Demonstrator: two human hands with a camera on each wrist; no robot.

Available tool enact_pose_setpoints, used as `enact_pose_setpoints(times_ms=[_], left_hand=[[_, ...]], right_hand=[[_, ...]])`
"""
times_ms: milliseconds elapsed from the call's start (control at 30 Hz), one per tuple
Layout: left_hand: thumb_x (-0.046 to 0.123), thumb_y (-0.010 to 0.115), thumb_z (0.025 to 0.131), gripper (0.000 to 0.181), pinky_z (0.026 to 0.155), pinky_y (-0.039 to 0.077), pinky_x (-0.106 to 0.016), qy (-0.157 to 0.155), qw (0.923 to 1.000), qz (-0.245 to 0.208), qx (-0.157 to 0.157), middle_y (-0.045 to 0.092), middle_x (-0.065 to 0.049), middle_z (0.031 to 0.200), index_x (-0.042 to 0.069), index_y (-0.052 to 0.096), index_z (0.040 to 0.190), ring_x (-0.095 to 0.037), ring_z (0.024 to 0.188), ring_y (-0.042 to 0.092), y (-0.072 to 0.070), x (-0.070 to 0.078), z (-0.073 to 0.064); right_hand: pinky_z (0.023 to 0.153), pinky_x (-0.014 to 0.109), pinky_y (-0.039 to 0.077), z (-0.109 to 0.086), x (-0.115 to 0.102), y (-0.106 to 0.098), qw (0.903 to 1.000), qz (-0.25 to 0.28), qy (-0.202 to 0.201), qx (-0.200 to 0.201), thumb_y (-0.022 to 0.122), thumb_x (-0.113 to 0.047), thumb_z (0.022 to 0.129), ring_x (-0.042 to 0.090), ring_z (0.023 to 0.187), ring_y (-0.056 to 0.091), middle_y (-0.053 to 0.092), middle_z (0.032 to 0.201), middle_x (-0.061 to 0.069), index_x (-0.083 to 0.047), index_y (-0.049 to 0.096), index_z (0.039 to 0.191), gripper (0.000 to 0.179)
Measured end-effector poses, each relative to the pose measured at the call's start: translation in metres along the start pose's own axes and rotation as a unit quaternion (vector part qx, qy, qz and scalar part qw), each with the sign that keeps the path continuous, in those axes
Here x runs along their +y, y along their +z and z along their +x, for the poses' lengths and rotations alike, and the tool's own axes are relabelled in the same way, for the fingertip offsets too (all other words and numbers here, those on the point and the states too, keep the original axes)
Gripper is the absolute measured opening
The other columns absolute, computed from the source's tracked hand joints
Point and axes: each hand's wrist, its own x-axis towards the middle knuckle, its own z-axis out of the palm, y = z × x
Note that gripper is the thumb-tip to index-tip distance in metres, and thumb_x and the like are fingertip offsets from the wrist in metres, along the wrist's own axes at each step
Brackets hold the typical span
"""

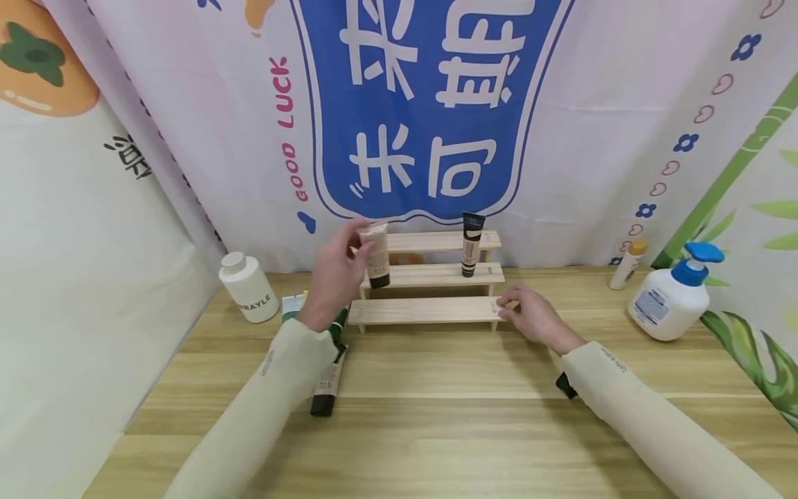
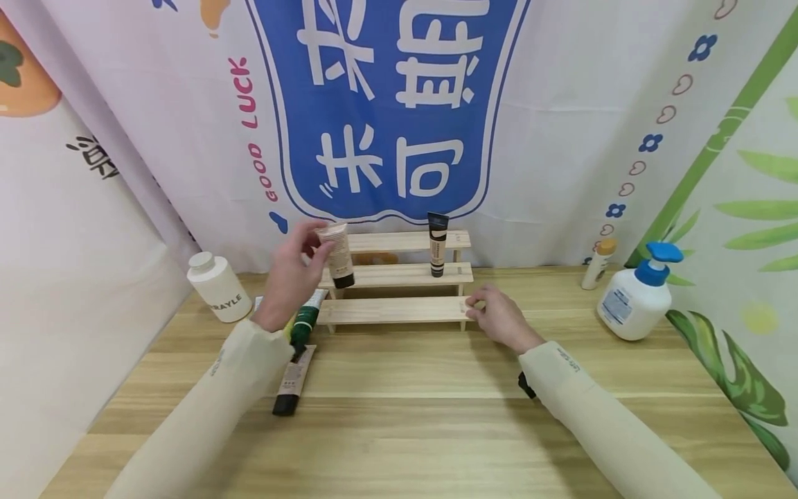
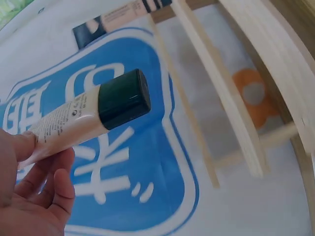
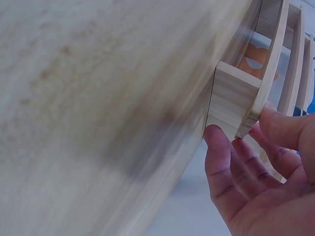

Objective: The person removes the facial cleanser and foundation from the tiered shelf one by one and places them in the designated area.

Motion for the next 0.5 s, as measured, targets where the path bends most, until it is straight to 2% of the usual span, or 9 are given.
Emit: enact_pose_setpoints(times_ms=[133, 200, 333, 500], left_hand=[[0.008, 0.061, 0.092, 0.028, 0.065, 0.047, -0.030, 0.020, 0.9997, 0.015, -0.002, 0.057, -0.004, 0.086, 0.005, 0.056, 0.119, -0.016, 0.074, 0.051, -0.020, -0.005, -0.014], [0.007, 0.062, 0.091, 0.030, 0.065, 0.047, -0.030, 0.020, 0.9993, 0.029, -0.011, 0.057, -0.003, 0.088, 0.004, 0.056, 0.120, -0.015, 0.075, 0.051, -0.028, -0.009, -0.023], [0.008, 0.063, 0.091, 0.031, 0.062, 0.046, -0.030, -0.001, 0.9979, 0.060, -0.026, 0.057, -0.003, 0.088, 0.005, 0.056, 0.120, -0.014, 0.072, 0.050, -0.042, -0.015, -0.042], [0.007, 0.064, 0.090, 0.035, 0.055, 0.041, -0.028, -0.052, 0.9937, 0.087, -0.048, 0.058, -0.005, 0.083, 0.004, 0.053, 0.123, -0.015, 0.065, 0.048, -0.065, -0.024, -0.067]], right_hand=[[0.074, 0.039, 0.051, 0.000, 0.000, 0.000, 1.0000, -0.003, -0.005, 0.003, 0.067, -0.008, 0.088, 0.025, 0.086, 0.059, 0.056, 0.107, 0.012, 0.002, 0.066, 0.106, 0.020], [0.073, 0.039, 0.051, 0.000, 0.000, 0.000, 0.9999, -0.004, -0.009, 0.003, 0.067, -0.008, 0.088, 0.025, 0.086, 0.059, 0.055, 0.107, 0.012, 0.002, 0.066, 0.106, 0.020], [0.073, 0.040, 0.051, -0.001, 0.001, -0.002, 0.9999, -0.006, -0.012, 0.005, 0.067, -0.008, 0.088, 0.025, 0.085, 0.059, 0.055, 0.107, 0.013, 0.002, 0.066, 0.105, 0.020], [0.074, 0.040, 0.051, 0.000, 0.001, -0.001, 0.9999, -0.003, -0.016, 0.002, 0.067, -0.007, 0.088, 0.026, 0.085, 0.059, 0.055, 0.108, 0.014, 0.002, 0.066, 0.105, 0.020]])
